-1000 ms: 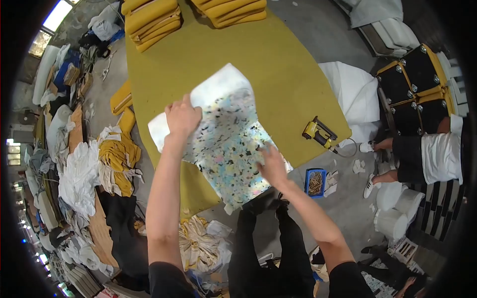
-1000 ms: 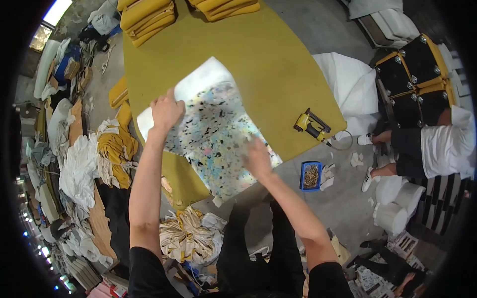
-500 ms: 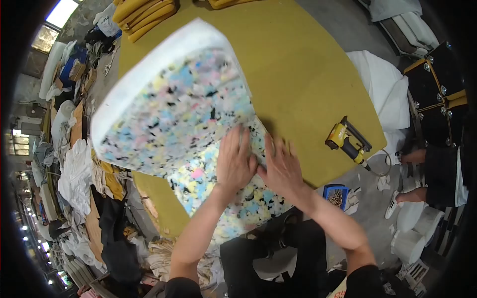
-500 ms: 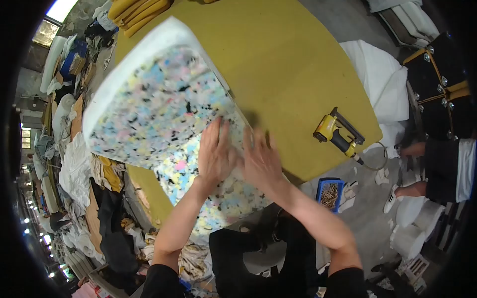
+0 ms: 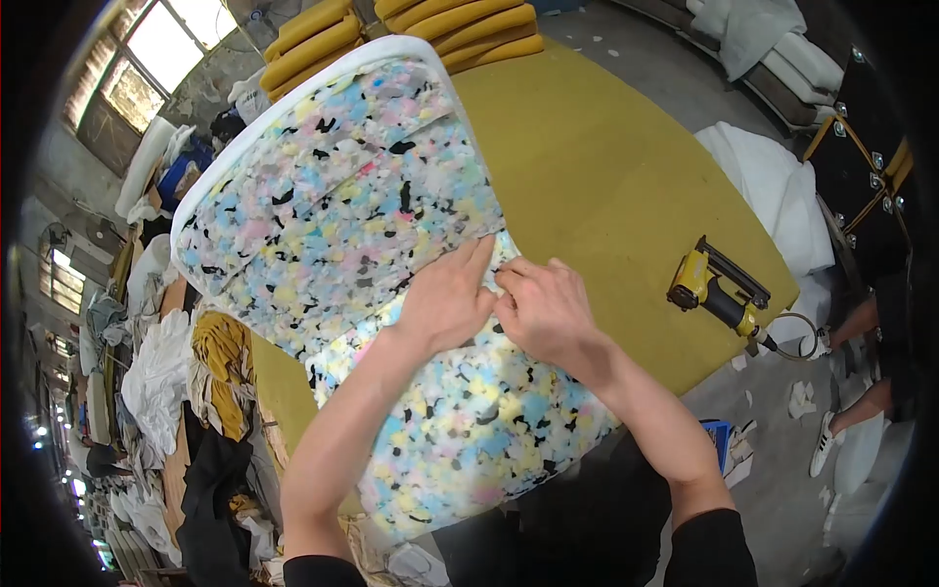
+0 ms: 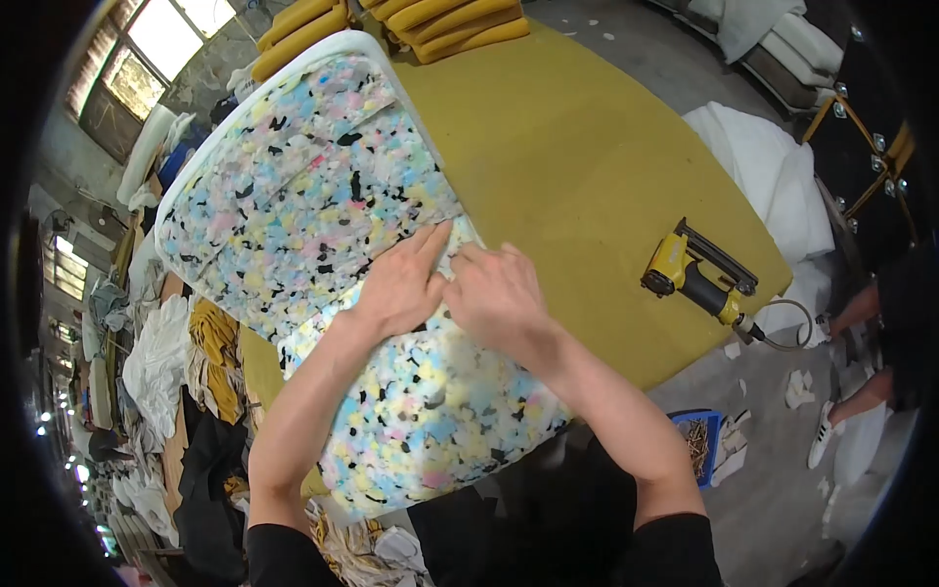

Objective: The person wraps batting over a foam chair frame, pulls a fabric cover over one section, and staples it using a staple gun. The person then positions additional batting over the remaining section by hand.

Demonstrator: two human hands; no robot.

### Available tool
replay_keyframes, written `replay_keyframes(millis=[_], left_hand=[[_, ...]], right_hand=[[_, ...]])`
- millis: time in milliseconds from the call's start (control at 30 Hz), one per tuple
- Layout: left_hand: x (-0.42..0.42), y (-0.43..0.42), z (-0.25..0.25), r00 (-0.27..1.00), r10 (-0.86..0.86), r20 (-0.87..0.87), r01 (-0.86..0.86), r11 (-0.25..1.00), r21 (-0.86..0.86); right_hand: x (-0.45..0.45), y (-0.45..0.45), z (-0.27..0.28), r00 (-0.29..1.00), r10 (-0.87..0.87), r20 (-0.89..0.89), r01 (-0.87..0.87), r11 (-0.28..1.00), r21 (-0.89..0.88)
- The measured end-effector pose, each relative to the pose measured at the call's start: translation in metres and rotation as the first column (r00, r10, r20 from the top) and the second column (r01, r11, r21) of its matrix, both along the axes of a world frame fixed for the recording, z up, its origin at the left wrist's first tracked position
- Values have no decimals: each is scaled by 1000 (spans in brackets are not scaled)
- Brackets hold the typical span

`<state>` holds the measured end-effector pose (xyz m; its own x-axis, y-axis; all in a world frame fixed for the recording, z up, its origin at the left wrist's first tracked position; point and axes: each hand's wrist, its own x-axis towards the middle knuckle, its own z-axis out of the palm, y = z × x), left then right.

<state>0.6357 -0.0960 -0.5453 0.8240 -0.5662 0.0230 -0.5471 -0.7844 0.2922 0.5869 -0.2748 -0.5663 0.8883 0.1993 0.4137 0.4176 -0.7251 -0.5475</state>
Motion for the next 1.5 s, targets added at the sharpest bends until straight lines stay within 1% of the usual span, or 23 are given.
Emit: replay_keyframes(millis=[33, 67, 167, 267, 333, 433, 533, 600, 633, 700, 733, 800, 867, 933, 1067, 1200, 1267, 1333, 1367, 1400, 1433, 1467, 1500], left_hand=[[-1, -1, -3, 1000, -23, -2, 23, 999, -26], [3, -3, -4, 1000, -19, -2, 19, 1000, -24], [23, -11, -1, 975, 54, -217, -62, 998, -32], [7, -6, -11, 987, 52, -153, -59, 997, -46], [2, -8, -5, 995, 50, -89, -50, 999, 6], [13, -13, -5, 989, 124, -81, -120, 991, 51], [22, -11, -13, 991, 75, -110, -74, 997, 12], [30, -12, -10, 960, 100, -263, -93, 995, 39], [18, -6, -12, 956, 117, -271, -108, 993, 47], [-1, 4, -8, 984, 138, -113, -128, 987, 95], [-8, 16, -1, 982, 151, -113, -139, 984, 107], [-21, 45, 13, 955, 225, -196, -198, 969, 145], [-35, 60, 14, 944, 284, -171, -254, 951, 178], [-42, 71, 18, 950, 260, -171, -250, 965, 76], [-64, 114, 27, 881, 382, -280, -334, 920, 207], [-81, 150, 17, 857, 421, -298, -378, 905, 193], [-96, 175, 5, 932, 357, -59, -358, 933, -14], [-93, 197, -26, 913, 405, -47, -404, 914, 12], [-94, 200, -41, 884, 427, -191, -466, 839, -280], [-96, 200, -47, 862, 392, -321, -507, 672, -540], [-100, 194, -40, 808, 364, -464, -589, 540, -601], [-107, 193, -43, 808, 365, -462, -589, 520, -618], [-121, 189, -55, 775, 343, -530, -629, 348, -695]], right_hand=[[-3, -2, 0, 996, -6, -90, 1, 998, -57], [-3, -2, -2, 996, -1, -90, -4, 998, -55], [2, 0, -5, 999, -36, -6, 35, 994, -99], [-3, 1, 0, 1000, -19, -7, 18, 993, -119], [-6, -1, 6, 994, -15, -107, 2, 993, -120], [0, 0, 2, 996, -48, -80, 40, 994, -99], [0, 0, -3, 997, -67, -48, 61, 991, -123], [3, 0, -8, 998, -65, -15, 63, 990, -129], [1, -1, -12, 998, -69, 15, 70, 988, -135], [1, -4, -12, 998, -55, 22, 58, 990, -125], [1, -3, -11, 998, -58, 25, 61, 991, -115], [1, -3, -9, 998, -53, 22, 55, 993, -108], [6, -3, -8, 999, -38, 29, 41, 993, -112], [6, -3, -9, 997, -80, 21, 82, 986, -144], [7, -3, -10, 997, -71, 28, 74, 988, -137], [7, -7, -7, 995, -96, 19, 98, 982, -160], [12, -4, -9, 995, -92, 24, 95, 980, -174], [14, -2, -16, 993, -87, 79, 98, 985, -145], [15, 2, -14, 994, -57, 92, 71, 986, -152], [15, 2, -13, 997, -66, 25, 68, 994, -84], [13, -2, -11, 996, -81, -40, 81, 997, -20], [10, -5, -12, 997, -69, -28, 68, 997, -39], [7, -11, -19, 997, 4, -81, -1, 999, 42]])
